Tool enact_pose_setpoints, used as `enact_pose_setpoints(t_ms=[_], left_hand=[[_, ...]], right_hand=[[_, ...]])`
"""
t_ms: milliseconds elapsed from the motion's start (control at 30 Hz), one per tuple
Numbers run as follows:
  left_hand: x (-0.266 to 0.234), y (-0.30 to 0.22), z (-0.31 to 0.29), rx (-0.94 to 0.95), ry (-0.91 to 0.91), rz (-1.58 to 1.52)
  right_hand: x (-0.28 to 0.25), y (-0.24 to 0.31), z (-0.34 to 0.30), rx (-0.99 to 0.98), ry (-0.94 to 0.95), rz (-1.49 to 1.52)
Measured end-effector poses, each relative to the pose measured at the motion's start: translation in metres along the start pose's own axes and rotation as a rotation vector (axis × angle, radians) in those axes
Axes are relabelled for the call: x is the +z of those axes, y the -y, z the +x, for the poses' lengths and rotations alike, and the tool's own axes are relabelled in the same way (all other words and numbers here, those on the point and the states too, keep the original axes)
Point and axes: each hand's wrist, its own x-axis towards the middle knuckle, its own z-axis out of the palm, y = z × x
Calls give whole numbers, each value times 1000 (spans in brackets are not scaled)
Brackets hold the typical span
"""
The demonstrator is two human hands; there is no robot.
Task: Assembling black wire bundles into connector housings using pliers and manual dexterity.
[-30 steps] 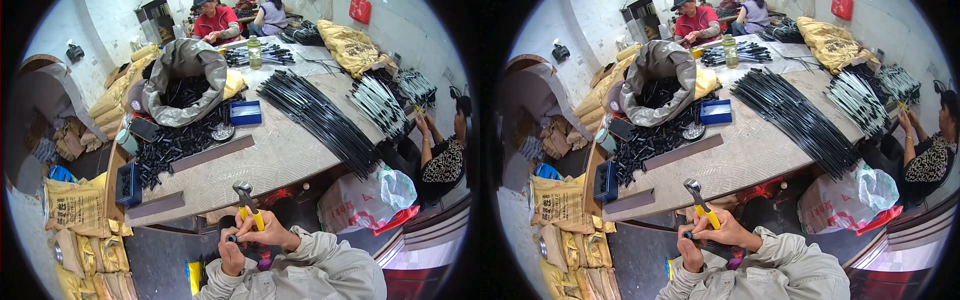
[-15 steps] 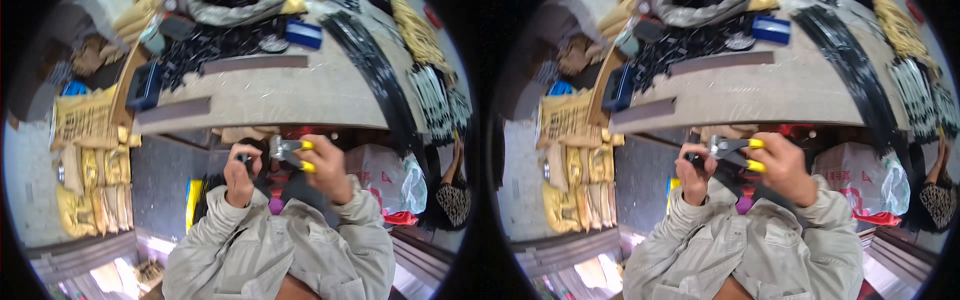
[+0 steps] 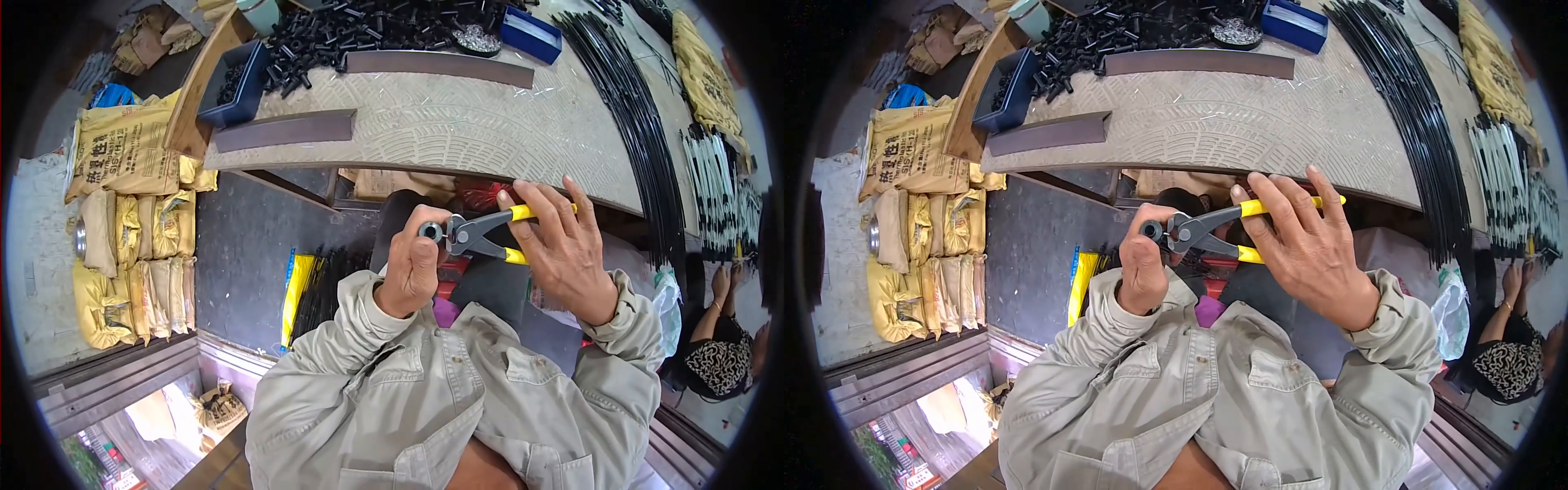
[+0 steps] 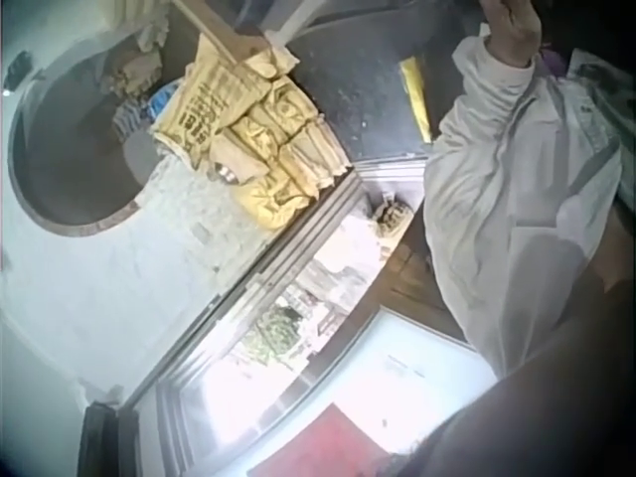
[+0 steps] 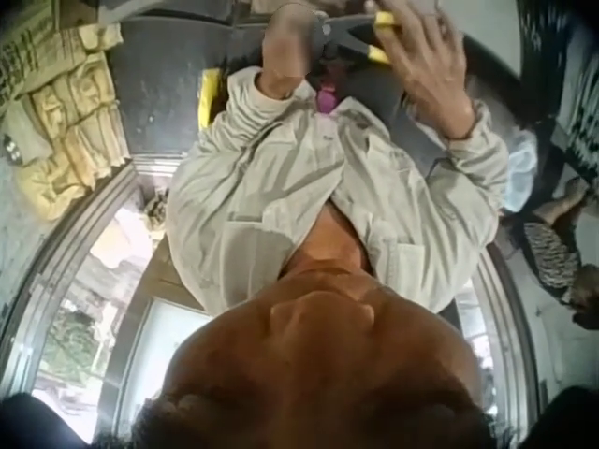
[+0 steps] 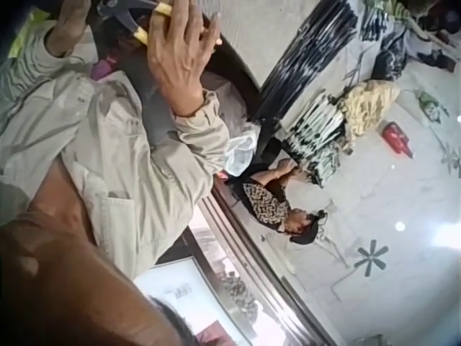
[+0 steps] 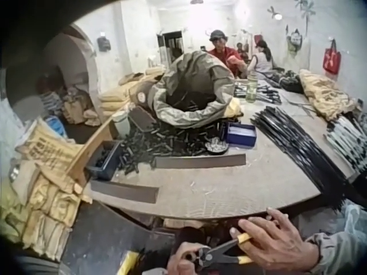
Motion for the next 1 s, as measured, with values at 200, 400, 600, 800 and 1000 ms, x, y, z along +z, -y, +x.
enact_pose_setpoints(t_ms=[200, 400, 600, 800, 1000], left_hand=[[-4, 3, 0, -24, 10, -32], [2, 0, 3, -13, -4, 47], [0, 12, 6, -18, 32, 35], [-13, 16, 12, -93, 253, -196], [-6, 15, 16, -22, 284, -217]], right_hand=[[-10, -1, 7, -26, 27, -63], [-17, -21, 12, -201, 200, 26], [16, -21, 0, -126, 296, 443], [7, -45, 8, -118, 453, 1090], [-11, -59, 19, 225, 998, 1535]])
